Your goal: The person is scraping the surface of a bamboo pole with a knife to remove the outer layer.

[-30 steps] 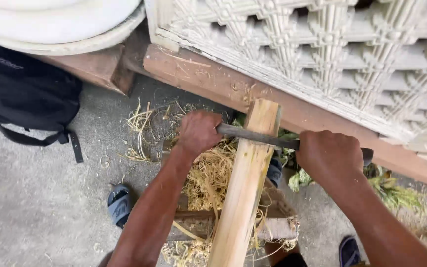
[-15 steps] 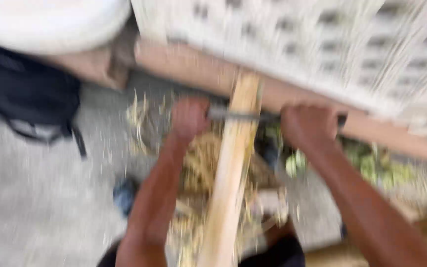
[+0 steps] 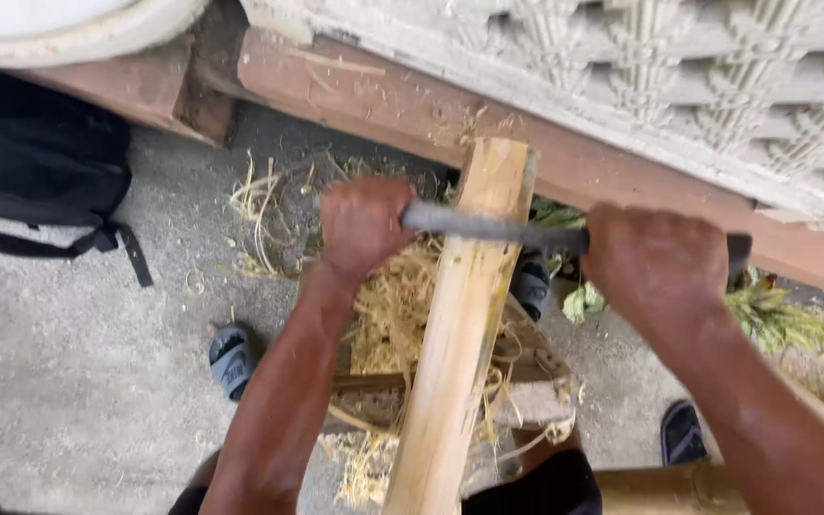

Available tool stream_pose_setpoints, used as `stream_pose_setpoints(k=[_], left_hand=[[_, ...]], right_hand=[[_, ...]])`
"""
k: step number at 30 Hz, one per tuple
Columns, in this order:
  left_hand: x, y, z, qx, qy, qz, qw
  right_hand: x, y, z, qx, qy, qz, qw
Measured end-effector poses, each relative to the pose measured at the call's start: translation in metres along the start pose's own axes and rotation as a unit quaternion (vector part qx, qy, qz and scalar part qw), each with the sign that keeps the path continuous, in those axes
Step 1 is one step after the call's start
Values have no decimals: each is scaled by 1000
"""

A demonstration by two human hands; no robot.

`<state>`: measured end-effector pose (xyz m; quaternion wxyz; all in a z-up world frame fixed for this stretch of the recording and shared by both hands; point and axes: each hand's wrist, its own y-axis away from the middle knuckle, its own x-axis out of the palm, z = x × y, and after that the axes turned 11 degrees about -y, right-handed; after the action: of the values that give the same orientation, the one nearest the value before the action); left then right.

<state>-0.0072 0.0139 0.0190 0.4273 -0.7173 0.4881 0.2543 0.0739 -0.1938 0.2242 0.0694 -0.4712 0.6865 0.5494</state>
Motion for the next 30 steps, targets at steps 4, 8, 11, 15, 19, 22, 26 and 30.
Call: stream_pose_setpoints(k=[4,8,11,15,19,22,26,30], left_hand=[[0,-2,2,14,4,-24,1000],[10,13,-3,-14,34,38,999],[19,-4,6,-23,9,89,996],[18,-4,13,-70,-22,122,990],[18,-16,12,-76,-19,115,990],[29,-31,15,-57,-14,106,993],[43,-55,31,-99,-30,160,982],[15,-54,27,-25,5,96,995]], right_hand=[[-3,7,-4,-54,26,-122,991],[12,21,-7,-121,9,-91,988],[-3,9,-3,-79,0,-63,995],[-15,-21,9,-69,81,-96,990],[-8,-13,3,-61,5,-58,996],[-20,-23,1,-56,2,-51,997],[-43,-49,3,-49,34,-136,989],[-28,-49,-25,-111,-53,-133,983]])
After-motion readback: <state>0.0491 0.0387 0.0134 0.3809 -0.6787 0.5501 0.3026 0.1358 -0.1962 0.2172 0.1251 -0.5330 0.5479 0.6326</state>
